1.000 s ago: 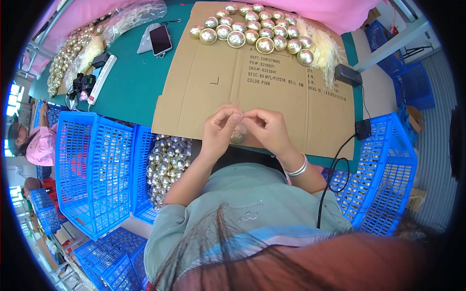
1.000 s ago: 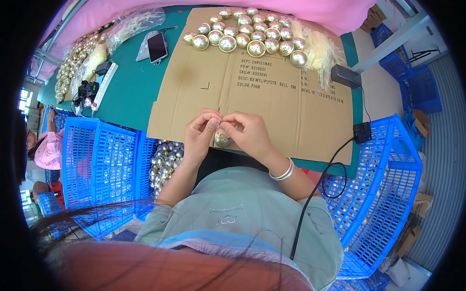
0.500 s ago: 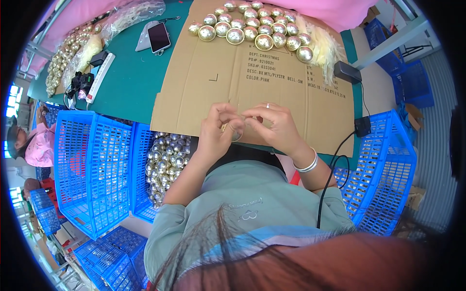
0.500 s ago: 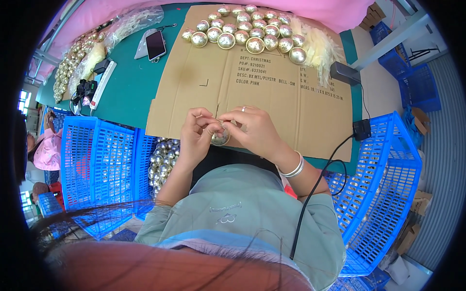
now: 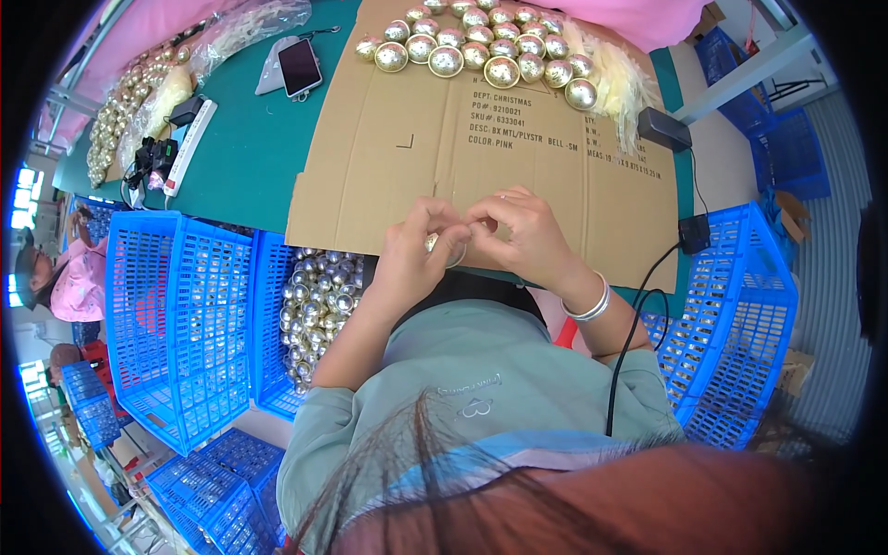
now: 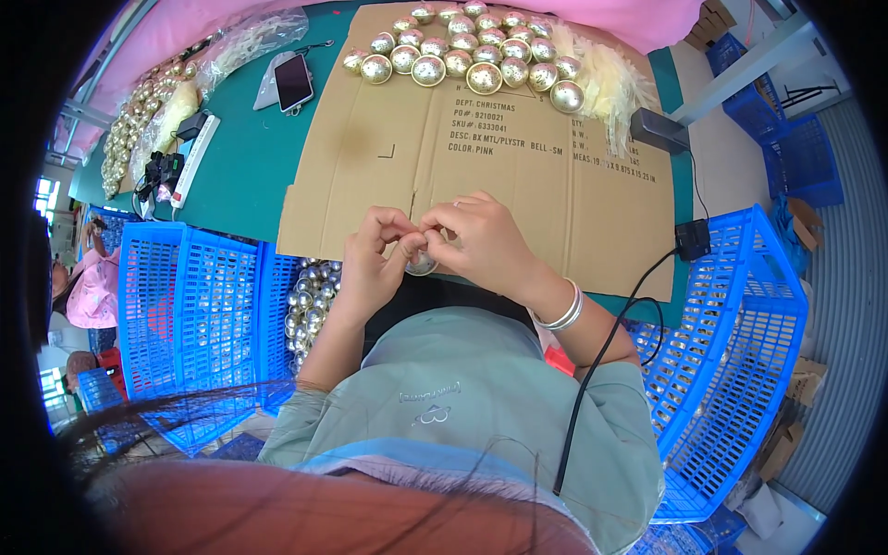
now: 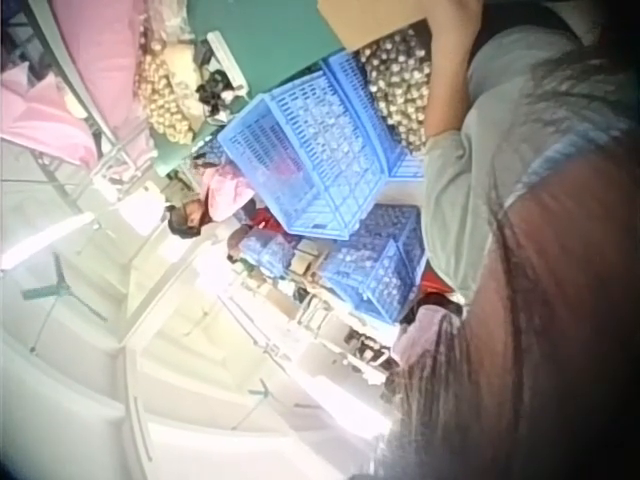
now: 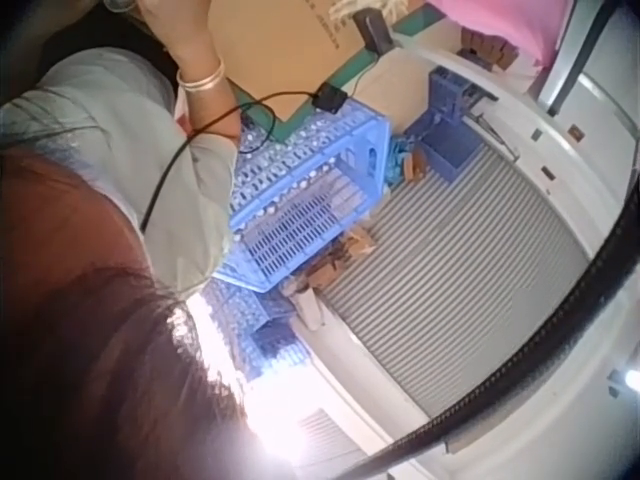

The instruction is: Tying gold-colored strings to spherical gold ornaments at an assembly workbench.

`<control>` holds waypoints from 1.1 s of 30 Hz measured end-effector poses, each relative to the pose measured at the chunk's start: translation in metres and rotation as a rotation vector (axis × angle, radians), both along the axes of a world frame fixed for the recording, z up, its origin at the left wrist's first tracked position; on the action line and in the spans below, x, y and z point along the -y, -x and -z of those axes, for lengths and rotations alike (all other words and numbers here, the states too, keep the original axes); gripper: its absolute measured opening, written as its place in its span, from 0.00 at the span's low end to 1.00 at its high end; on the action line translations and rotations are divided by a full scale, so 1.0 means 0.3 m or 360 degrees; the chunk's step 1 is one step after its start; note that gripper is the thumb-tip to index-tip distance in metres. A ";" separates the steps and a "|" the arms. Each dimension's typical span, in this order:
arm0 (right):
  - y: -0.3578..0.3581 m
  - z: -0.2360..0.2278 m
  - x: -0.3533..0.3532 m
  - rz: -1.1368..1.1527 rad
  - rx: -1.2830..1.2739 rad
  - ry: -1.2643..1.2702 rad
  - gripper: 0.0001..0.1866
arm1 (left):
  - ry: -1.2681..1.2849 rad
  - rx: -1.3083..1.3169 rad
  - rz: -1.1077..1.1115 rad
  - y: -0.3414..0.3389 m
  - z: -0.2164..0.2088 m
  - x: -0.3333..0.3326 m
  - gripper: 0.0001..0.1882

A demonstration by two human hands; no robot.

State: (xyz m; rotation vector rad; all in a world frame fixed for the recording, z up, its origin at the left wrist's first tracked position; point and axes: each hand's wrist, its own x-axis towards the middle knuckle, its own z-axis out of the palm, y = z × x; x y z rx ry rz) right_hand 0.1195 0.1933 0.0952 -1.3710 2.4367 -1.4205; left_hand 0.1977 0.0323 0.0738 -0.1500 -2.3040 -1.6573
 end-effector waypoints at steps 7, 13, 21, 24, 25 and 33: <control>0.001 0.034 -0.003 0.0075 0.0642 0.0164 0.02 | -0.0581 0.0295 0.0174 0.011 0.050 0.018 0.09; 0.082 0.060 -0.063 -0.0172 0.1907 0.0469 0.03 | -0.0369 0.0282 0.0114 0.023 0.110 0.084 0.07; 0.029 0.074 0.016 -0.0205 0.1953 0.1103 0.05 | -0.0445 -0.0034 -0.0238 0.046 0.136 0.062 0.04; 0.019 0.098 0.046 0.0090 -0.0360 0.0097 0.08 | -0.0132 -0.0178 -0.0236 0.055 0.136 0.067 0.03; 0.009 0.094 0.056 0.0178 -0.0713 0.0001 0.09 | -0.0298 -0.0068 -0.0140 0.052 0.133 0.070 0.04; 0.026 0.104 0.056 0.0184 -0.1306 -0.0098 0.10 | -0.1054 0.0465 0.0061 0.042 0.091 0.049 0.07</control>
